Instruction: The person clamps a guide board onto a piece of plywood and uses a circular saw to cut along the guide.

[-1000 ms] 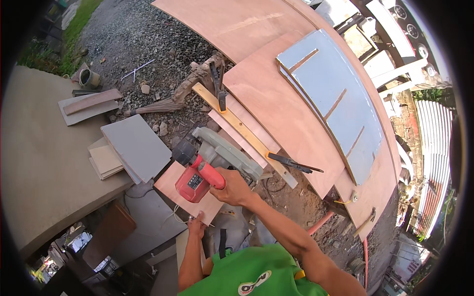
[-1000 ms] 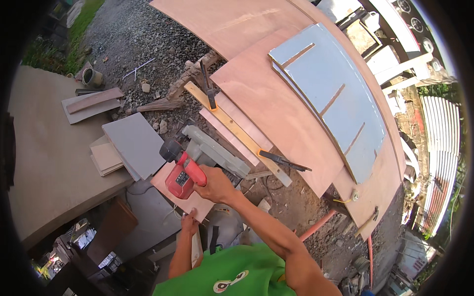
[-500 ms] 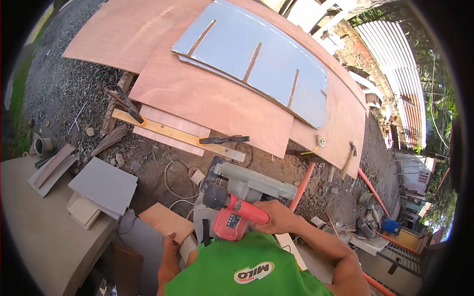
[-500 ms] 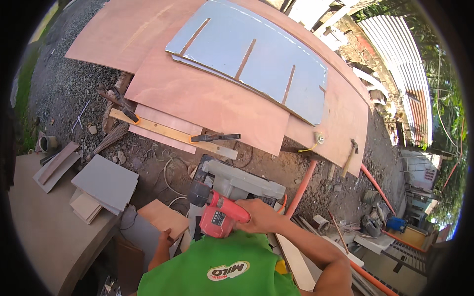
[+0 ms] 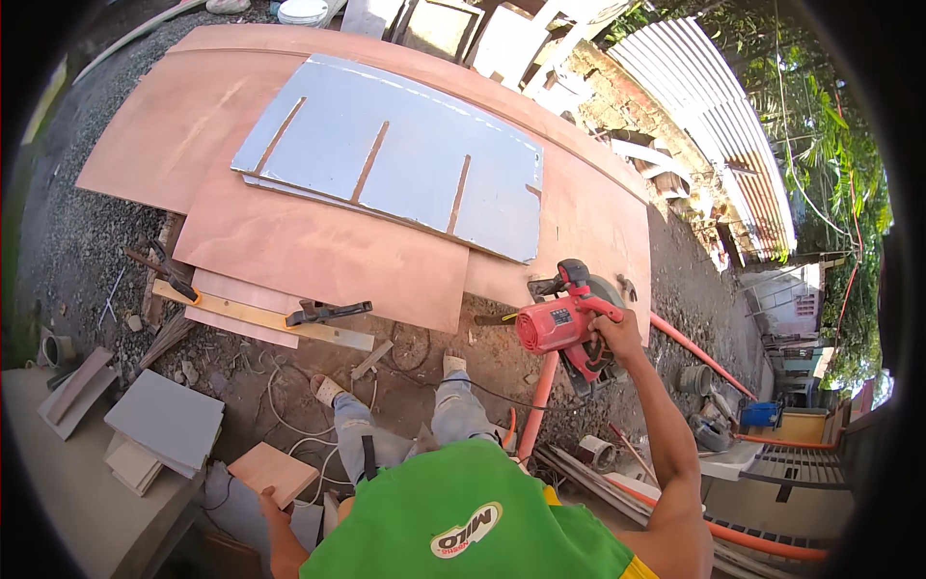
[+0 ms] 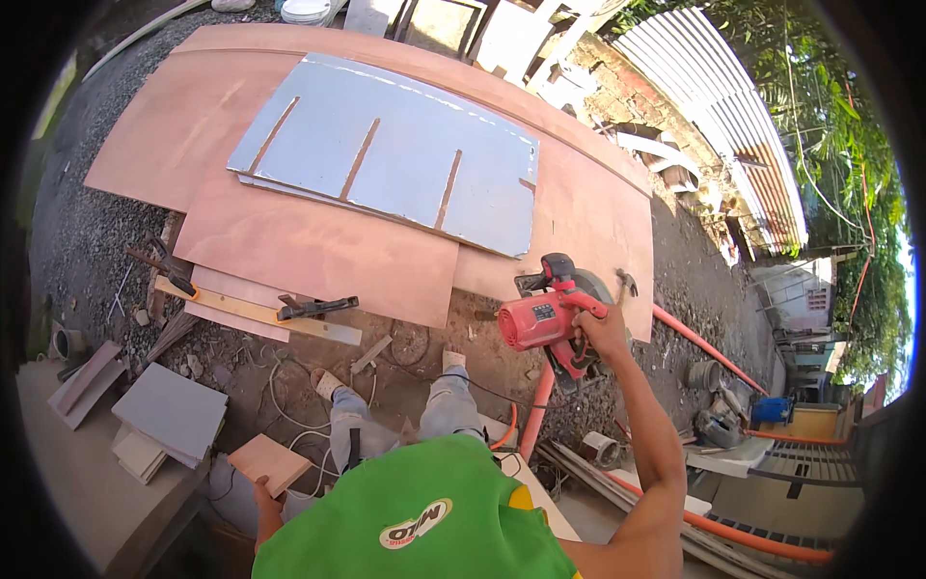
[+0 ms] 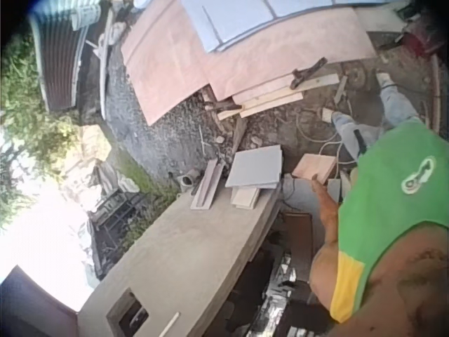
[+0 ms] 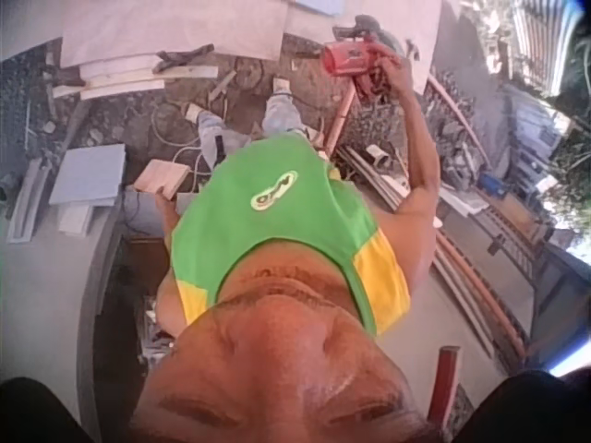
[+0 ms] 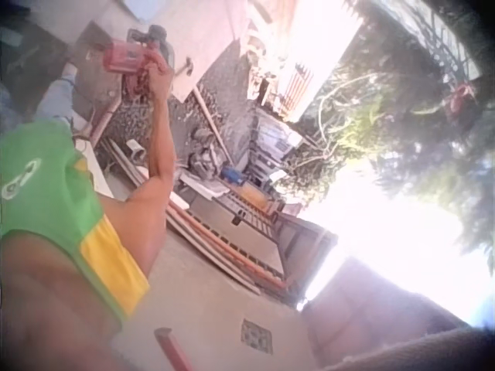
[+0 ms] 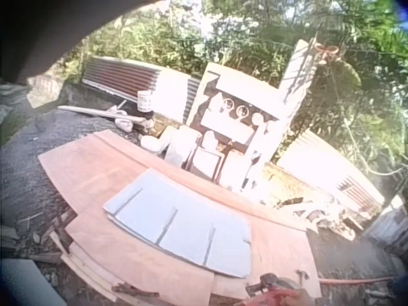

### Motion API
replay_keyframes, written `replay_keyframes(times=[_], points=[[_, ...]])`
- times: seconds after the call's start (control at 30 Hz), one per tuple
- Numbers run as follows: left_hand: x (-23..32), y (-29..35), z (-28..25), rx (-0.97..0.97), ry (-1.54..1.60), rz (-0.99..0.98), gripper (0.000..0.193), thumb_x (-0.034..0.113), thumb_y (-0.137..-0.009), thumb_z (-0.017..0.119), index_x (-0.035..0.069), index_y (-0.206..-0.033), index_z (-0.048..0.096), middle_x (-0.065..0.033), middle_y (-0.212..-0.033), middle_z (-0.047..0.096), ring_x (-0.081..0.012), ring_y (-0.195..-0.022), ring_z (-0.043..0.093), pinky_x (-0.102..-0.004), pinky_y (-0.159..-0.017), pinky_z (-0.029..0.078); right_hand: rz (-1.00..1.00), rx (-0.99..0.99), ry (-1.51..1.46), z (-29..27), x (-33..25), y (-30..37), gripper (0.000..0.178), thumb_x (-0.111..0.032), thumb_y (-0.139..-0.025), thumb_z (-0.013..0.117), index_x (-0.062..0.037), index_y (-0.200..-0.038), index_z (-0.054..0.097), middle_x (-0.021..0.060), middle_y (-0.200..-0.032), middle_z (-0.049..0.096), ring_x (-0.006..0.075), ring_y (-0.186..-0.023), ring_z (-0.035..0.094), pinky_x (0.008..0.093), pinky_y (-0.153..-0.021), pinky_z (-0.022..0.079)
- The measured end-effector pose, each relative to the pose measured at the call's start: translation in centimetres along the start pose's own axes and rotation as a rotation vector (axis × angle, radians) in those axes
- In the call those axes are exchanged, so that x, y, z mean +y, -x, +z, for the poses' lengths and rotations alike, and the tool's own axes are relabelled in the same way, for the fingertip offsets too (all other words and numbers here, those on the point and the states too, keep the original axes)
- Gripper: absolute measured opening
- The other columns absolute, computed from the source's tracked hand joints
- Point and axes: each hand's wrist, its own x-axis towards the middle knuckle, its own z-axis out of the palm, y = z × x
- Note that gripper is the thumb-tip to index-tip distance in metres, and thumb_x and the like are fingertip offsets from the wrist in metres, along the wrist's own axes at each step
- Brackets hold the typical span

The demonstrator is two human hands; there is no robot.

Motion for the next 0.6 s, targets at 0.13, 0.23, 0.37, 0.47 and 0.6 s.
replay_keyframes(times=[0.13,0.23,0.37,0.47,0.6], points=[[-5.4,4.4,-2.1,0.160,0.009,0.089,0.042,0.023,-0.075,0.062,0.017,-0.116,0.055,-0.0071,-0.102,0.063,-0.0247,-0.088,0.064,-0.0435,-0.065,0.051,0.072,0.231,-0.009,-5.2,6.2,-9.6,0.012,-0.010,-0.081,0.059,-0.0013,-0.074,0.062,0.0028,-0.057,0.056,0.0110,-0.047,0.054,0.0257,-0.044,0.043],[-11.3,9.8,0.1,0.352,0.135,0.233,0.040,0.022,-0.074,0.064,0.007,-0.111,0.059,-0.0098,-0.104,0.065,-0.0267,-0.084,0.065,-0.0404,-0.059,0.049,0.014,0.307,0.078,-9.0,12.4,-17.1,0.013,-0.011,-0.082,0.058,-0.0013,-0.075,0.064,0.0033,-0.059,0.057,0.0101,-0.048,0.054,0.0262,-0.044,0.042],[-16.4,19.4,4.6,0.475,0.170,0.325,0.044,0.023,-0.072,0.067,0.002,-0.110,0.062,-0.0101,-0.089,0.066,-0.0248,-0.071,0.066,-0.0394,-0.056,0.052,-0.339,0.394,0.276,-13.6,20.9,-26.1,0.022,-0.011,-0.082,0.059,0.0037,-0.094,0.070,0.0038,-0.066,0.062,0.0140,-0.061,0.058,0.0319,-0.057,0.046],[-18.5,24.2,6.0,0.360,0.238,0.522,0.043,0.019,-0.075,0.068,-0.005,-0.110,0.063,-0.0122,-0.096,0.067,-0.0223,-0.078,0.067,-0.0346,-0.064,0.055,-0.586,0.470,0.197,-14.2,24.4,-30.0,0.024,-0.014,-0.085,0.059,0.0025,-0.097,0.071,0.0053,-0.074,0.066,0.0141,-0.066,0.061,0.0303,-0.060,0.049],[-20.2,30.6,8.6,0.186,0.353,0.815,0.033,0.019,-0.085,0.070,-0.004,-0.108,0.063,-0.0091,-0.101,0.067,-0.0148,-0.088,0.064,-0.0289,-0.078,0.050,-0.563,0.384,0.314,-14.4,26.1,-31.3,0.031,-0.016,-0.085,0.058,-0.0003,-0.109,0.069,0.0120,-0.093,0.071,0.0230,-0.080,0.066,0.0356,-0.074,0.051]])
